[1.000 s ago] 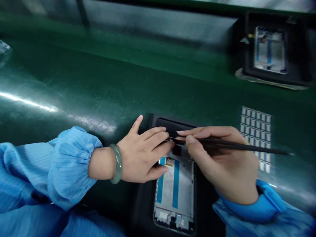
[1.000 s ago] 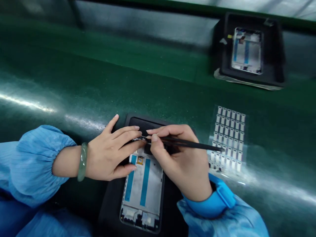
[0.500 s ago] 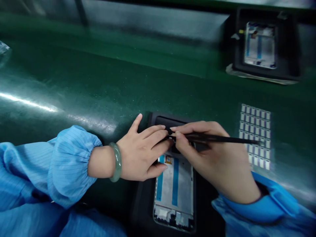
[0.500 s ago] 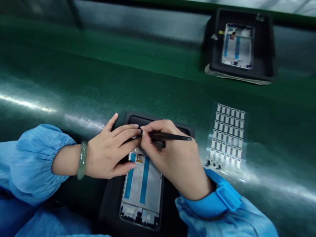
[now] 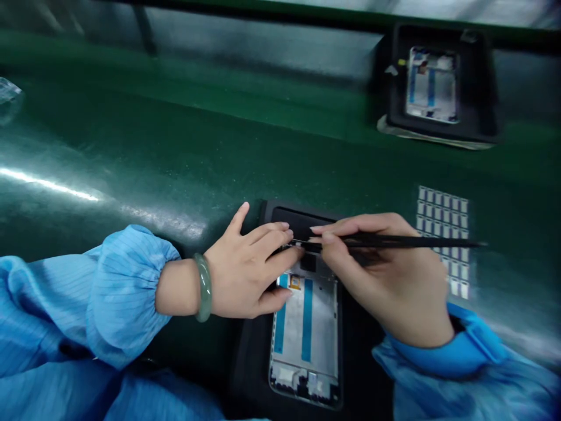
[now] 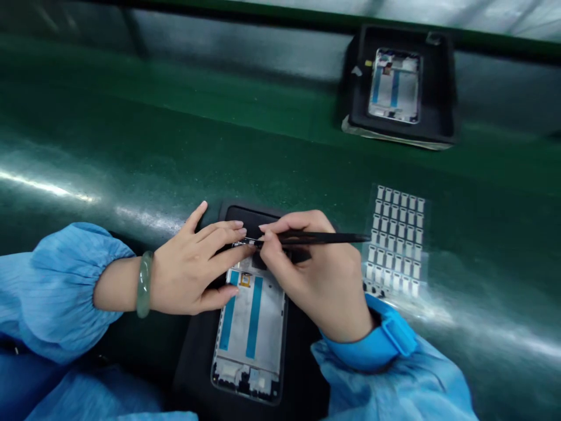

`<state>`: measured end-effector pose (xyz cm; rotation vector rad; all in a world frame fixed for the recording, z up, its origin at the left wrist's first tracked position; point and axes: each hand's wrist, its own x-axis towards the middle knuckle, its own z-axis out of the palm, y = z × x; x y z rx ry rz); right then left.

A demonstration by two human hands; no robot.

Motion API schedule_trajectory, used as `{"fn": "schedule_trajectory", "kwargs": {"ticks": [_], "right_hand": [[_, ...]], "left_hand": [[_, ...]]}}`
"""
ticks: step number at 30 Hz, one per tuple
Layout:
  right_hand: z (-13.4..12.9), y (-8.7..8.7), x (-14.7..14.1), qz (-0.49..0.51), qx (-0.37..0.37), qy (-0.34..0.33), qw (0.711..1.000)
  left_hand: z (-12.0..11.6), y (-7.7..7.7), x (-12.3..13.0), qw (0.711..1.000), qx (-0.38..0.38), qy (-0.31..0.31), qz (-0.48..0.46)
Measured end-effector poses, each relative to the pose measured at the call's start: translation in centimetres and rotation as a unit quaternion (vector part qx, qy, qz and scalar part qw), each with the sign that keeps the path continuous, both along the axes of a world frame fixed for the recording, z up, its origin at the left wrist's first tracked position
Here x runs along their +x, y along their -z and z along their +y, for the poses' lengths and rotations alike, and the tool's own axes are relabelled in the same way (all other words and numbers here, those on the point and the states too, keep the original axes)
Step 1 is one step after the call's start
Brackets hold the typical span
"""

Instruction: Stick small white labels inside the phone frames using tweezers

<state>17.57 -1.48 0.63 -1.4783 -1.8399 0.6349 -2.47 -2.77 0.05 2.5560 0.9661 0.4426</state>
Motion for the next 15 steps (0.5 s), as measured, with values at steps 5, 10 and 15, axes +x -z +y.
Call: {"fn": "schedule_trajectory", "kwargs": {"ticks": [5,10,15], "right_hand": [[0.1,0.3,0.0,-0.012,0.029,-0.031,0.999],[0.0,0.5,-0.2,0.012,0.059,-0.019,0.998],[-0.8,-0.6,0.6,0.115,0.124,0.138,0.976]], "left_hand": [[-0.2,0.3,0.1,1.0,0.008,-0.003,-0.006],[-0.2,0.6,0.2,1.0,0.014,-0.005,0.002],[0.1,0.0,-0.2,1.0,-0.006,0.0,0.028]]}}
